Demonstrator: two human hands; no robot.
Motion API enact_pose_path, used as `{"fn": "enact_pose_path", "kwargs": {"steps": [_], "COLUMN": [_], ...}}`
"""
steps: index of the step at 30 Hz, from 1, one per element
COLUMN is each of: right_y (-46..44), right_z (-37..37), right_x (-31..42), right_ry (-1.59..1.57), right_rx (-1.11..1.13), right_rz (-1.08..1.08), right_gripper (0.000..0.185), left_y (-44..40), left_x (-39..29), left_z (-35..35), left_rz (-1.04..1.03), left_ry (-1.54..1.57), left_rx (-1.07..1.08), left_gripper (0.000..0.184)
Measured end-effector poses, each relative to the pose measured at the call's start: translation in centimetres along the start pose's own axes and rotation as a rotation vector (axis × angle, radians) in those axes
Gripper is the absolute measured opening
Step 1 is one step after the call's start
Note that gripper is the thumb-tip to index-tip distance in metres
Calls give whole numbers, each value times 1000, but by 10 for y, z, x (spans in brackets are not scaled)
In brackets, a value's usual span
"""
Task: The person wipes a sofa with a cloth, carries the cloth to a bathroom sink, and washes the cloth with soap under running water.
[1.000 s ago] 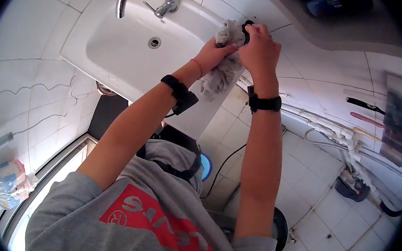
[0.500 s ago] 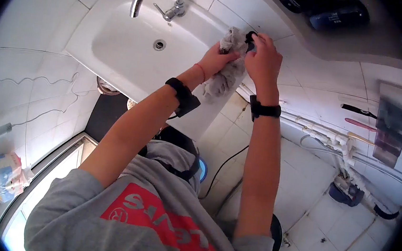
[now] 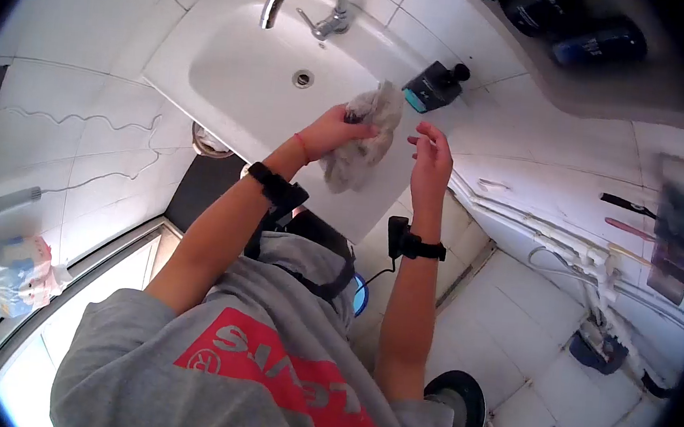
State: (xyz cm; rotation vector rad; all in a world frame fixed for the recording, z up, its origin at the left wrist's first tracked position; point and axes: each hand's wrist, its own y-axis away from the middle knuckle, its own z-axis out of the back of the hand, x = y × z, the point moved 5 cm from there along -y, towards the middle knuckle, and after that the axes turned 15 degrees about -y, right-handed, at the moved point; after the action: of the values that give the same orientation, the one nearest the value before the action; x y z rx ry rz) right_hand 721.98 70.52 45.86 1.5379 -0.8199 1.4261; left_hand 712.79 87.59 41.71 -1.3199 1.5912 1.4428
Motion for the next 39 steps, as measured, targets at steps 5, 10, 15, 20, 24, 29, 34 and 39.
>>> {"fn": "enact_pose_path", "kwargs": {"steps": [5, 10, 15, 20, 24, 29, 34, 39], "right_y": [-3, 1, 4, 1, 5, 29, 43, 58], "right_z": [-57, -107, -120, -126, -115, -99, -112, -170], "right_x": [-29, -42, -52, -58, -47, -35, -30, -18], "right_ry": [-514, -769, -666, -662, -720, -707, -273, 73], "right_rx": [204, 427, 538, 292, -88, -178, -205, -307], "right_rz": [-279, -581, -567, -569, -460, -260, 78, 105], "right_gripper": [51, 50, 41, 35, 42, 31, 23, 25], "left_y": [49, 68, 72, 70, 64, 55, 47, 46], "left_x": [-16, -14, -15, -52, -61, -54, -37, -14], "left_z": [26, 61, 110, 128, 151, 161, 155, 131], "left_rz": [42, 59, 262, 109, 55, -51, -3, -102], "left_ry": [-192, -265, -516, -759, -926, -1120, -669, -393], "left_rx": [241, 162, 34, 16, 131, 283, 216, 33], "left_gripper": [49, 59, 74, 73, 67, 54, 34, 27]}}
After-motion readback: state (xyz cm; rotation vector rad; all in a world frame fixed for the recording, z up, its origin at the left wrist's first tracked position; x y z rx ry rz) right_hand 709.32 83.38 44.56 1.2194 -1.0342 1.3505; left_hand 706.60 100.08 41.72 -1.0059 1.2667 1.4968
